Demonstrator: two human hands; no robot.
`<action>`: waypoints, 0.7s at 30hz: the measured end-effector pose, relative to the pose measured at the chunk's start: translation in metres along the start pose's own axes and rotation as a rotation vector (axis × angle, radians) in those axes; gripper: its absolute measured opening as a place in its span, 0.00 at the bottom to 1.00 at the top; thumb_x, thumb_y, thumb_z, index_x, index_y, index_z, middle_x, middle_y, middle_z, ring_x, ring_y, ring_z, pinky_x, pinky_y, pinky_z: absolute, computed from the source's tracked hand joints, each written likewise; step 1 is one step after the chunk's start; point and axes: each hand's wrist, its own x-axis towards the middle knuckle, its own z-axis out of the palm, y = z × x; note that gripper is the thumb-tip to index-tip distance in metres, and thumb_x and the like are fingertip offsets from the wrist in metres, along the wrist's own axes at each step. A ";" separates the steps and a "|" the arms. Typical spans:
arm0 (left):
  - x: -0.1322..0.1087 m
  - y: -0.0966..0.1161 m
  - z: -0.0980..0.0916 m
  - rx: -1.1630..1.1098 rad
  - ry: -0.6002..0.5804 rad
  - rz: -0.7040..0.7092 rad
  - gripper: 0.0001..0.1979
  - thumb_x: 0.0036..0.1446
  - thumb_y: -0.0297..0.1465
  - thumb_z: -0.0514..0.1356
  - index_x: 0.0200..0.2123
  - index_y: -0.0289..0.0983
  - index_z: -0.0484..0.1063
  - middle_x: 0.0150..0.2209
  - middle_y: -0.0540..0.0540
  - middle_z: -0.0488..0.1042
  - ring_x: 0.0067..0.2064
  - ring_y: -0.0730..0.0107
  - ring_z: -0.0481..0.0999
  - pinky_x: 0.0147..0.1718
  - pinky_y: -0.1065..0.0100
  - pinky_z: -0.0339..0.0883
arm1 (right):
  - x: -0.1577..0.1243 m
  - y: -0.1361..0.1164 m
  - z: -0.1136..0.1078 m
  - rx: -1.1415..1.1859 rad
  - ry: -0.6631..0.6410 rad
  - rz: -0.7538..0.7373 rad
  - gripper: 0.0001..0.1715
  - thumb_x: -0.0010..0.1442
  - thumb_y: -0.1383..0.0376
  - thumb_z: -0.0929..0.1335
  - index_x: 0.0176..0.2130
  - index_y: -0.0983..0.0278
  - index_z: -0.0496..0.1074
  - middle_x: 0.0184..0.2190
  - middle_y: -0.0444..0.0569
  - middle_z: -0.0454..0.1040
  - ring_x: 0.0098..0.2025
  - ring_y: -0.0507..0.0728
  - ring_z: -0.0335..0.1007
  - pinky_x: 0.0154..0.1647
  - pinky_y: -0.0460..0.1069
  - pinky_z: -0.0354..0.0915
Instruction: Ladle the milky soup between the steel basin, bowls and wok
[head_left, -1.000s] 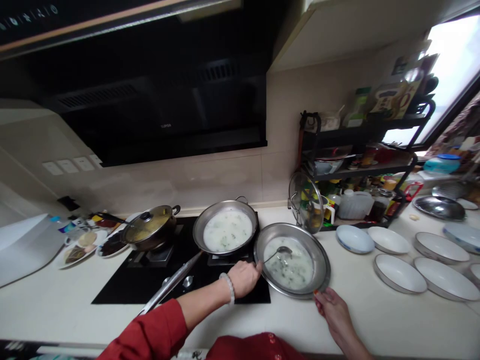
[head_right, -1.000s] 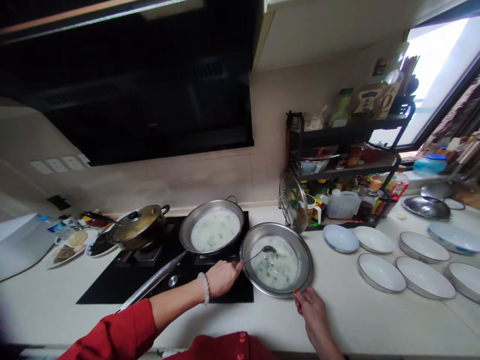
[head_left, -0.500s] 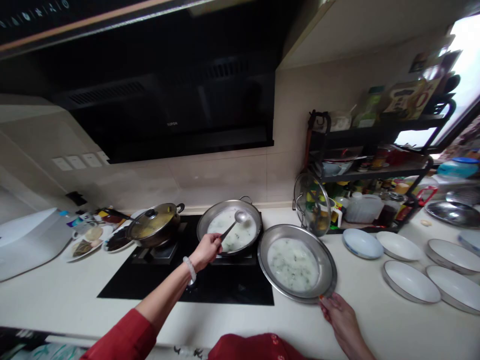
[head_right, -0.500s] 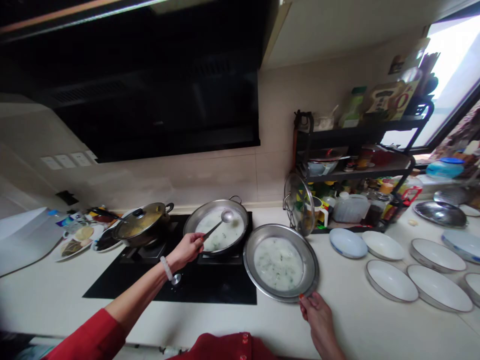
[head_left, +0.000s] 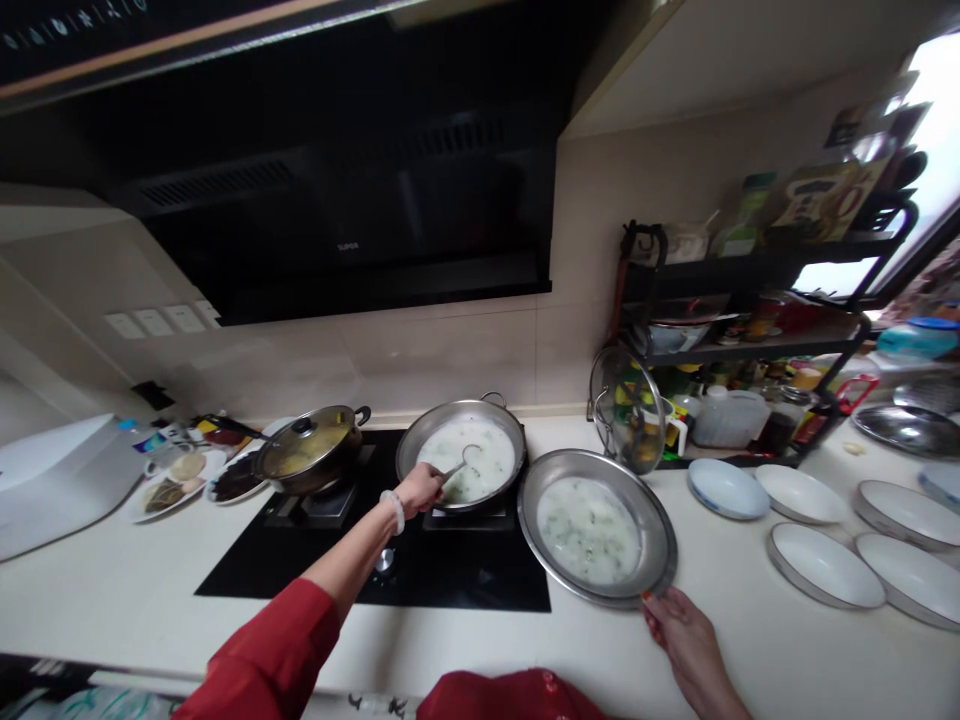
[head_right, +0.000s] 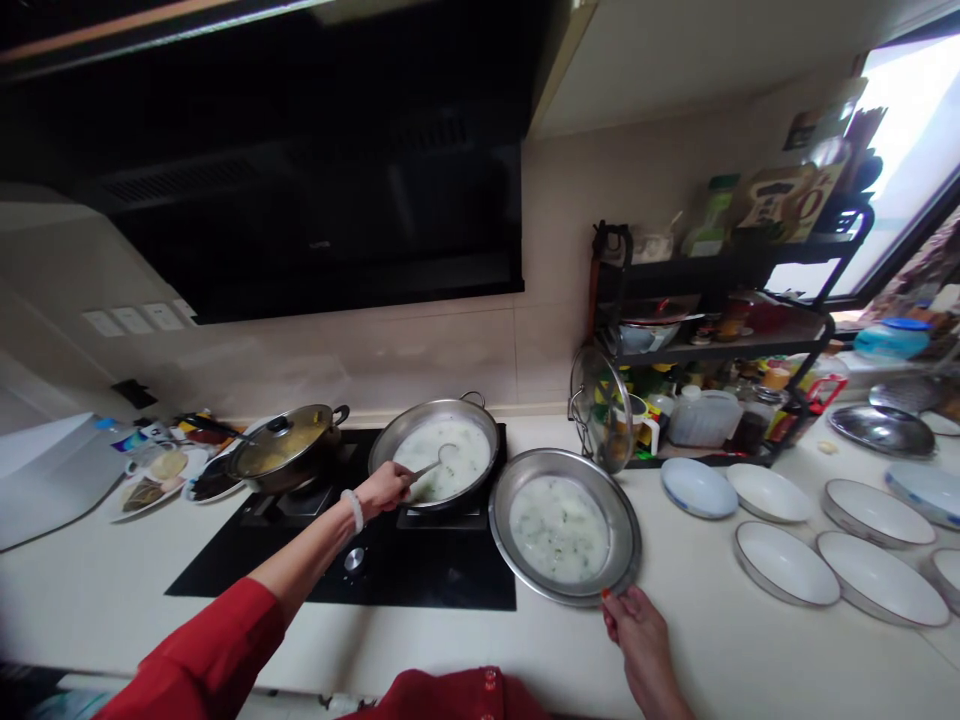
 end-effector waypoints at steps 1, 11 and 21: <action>0.000 0.001 0.000 -0.052 -0.033 -0.025 0.08 0.55 0.26 0.61 0.24 0.34 0.67 0.16 0.54 0.63 0.15 0.83 0.50 0.15 0.74 0.43 | -0.001 0.000 0.001 0.004 0.003 0.001 0.33 0.27 0.58 0.77 0.34 0.60 0.62 0.16 0.38 0.66 0.20 0.52 0.60 0.20 0.46 0.55; -0.012 0.009 -0.023 -0.422 -0.143 -0.166 0.04 0.56 0.20 0.55 0.29 0.30 0.68 0.19 0.54 0.62 0.14 0.88 0.48 0.11 0.81 0.39 | -0.003 -0.005 0.001 0.013 -0.010 0.001 0.32 0.27 0.58 0.77 0.32 0.61 0.64 0.16 0.40 0.66 0.19 0.52 0.60 0.20 0.46 0.55; -0.020 0.008 -0.030 -0.532 -0.160 -0.198 0.02 0.56 0.21 0.57 0.31 0.30 0.68 0.18 0.54 0.62 0.14 0.87 0.49 0.11 0.82 0.37 | -0.003 -0.004 0.002 0.027 0.030 0.015 0.38 0.26 0.58 0.77 0.37 0.60 0.63 0.17 0.39 0.67 0.20 0.53 0.62 0.20 0.47 0.58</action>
